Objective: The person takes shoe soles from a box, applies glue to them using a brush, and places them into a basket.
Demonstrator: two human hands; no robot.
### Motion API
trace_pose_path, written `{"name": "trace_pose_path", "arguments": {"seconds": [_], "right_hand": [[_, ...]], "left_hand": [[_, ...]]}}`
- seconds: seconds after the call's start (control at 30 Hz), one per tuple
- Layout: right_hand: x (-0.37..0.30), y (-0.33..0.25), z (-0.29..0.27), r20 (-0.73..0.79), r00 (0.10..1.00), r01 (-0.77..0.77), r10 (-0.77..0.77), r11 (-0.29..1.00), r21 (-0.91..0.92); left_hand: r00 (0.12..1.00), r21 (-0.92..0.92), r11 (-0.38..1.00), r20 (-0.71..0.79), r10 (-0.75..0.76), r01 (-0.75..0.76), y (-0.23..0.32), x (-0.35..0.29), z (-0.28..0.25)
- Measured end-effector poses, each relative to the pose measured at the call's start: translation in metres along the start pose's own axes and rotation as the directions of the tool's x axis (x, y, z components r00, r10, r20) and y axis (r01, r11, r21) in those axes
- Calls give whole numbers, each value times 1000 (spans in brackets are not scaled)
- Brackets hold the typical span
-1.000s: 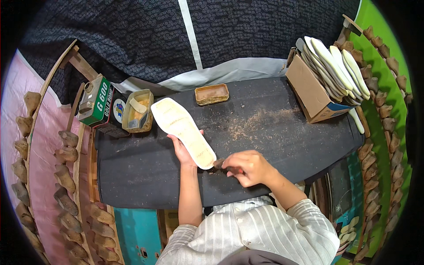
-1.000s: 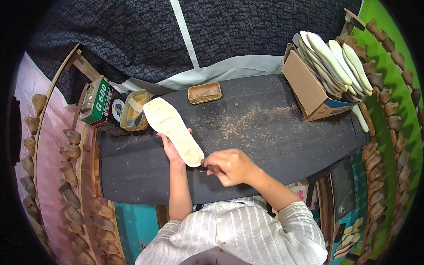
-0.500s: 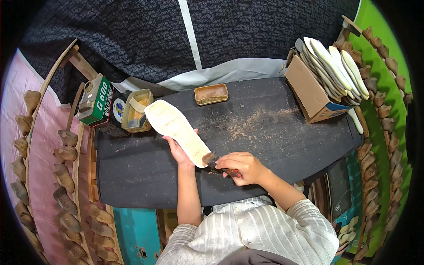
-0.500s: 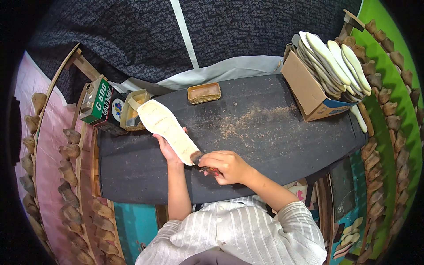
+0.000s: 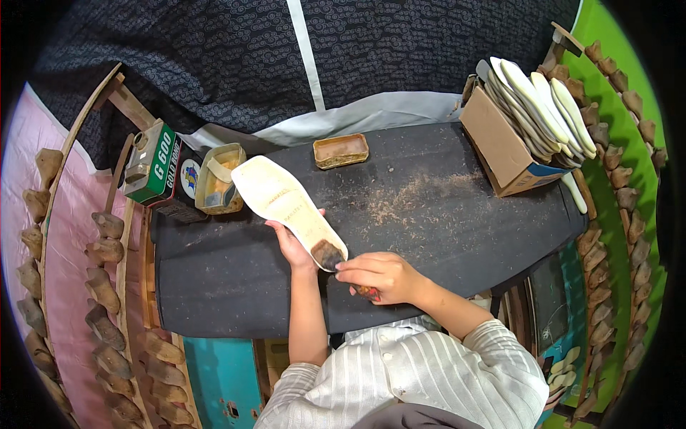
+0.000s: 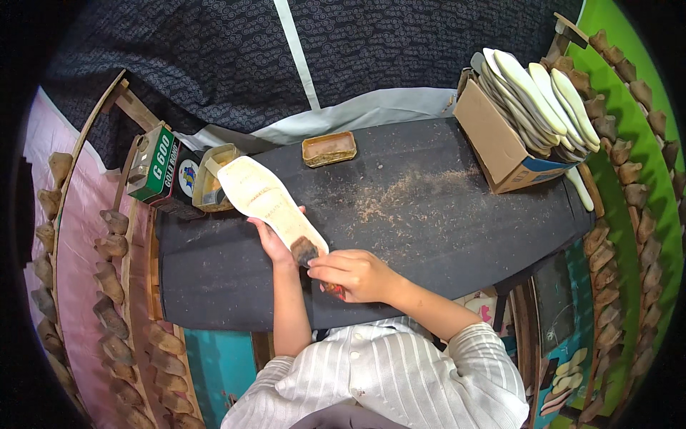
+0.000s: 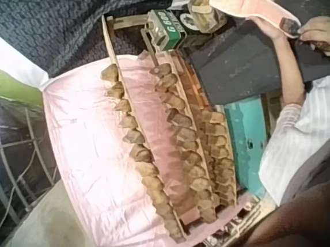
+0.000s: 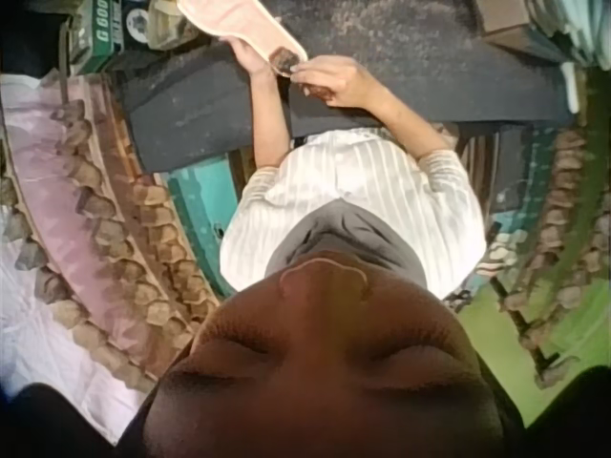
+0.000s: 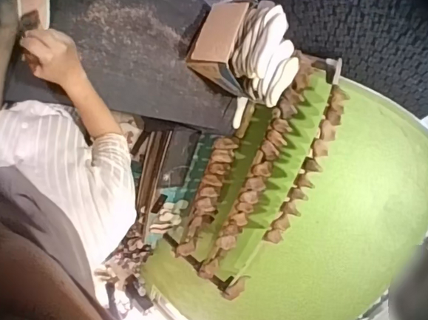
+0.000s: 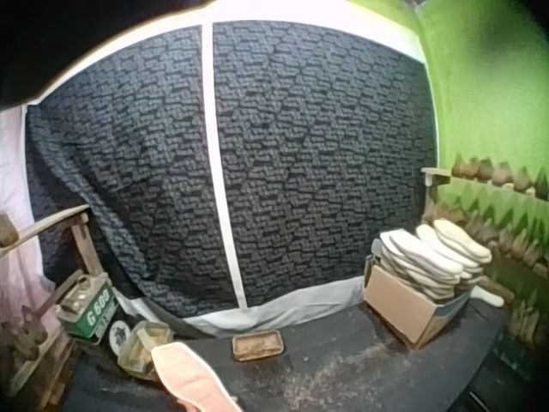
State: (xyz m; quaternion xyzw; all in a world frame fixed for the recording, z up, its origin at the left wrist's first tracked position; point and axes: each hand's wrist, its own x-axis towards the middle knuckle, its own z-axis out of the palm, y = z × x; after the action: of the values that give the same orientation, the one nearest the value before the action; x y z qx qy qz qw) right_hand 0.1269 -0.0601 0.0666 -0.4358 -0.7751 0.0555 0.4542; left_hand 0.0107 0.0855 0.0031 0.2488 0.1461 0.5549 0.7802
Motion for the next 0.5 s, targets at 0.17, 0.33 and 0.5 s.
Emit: {"name": "trace_pose_path", "arguments": {"seconds": [0.17,0.33,0.5], "right_hand": [[-8,-2,-8,121,991,55,-64,996,73],[-6,4,-26,100,993,-63,58,997,44],[1,16,-37,-39,985,-174,170,973,-154]], "left_hand": [[999,-70,997,-7,42,-43,9,2,-5],[996,-22,996,-22,89,-89,4,1,4],[997,-34,997,42,65,-64,9,4,-4]]}}
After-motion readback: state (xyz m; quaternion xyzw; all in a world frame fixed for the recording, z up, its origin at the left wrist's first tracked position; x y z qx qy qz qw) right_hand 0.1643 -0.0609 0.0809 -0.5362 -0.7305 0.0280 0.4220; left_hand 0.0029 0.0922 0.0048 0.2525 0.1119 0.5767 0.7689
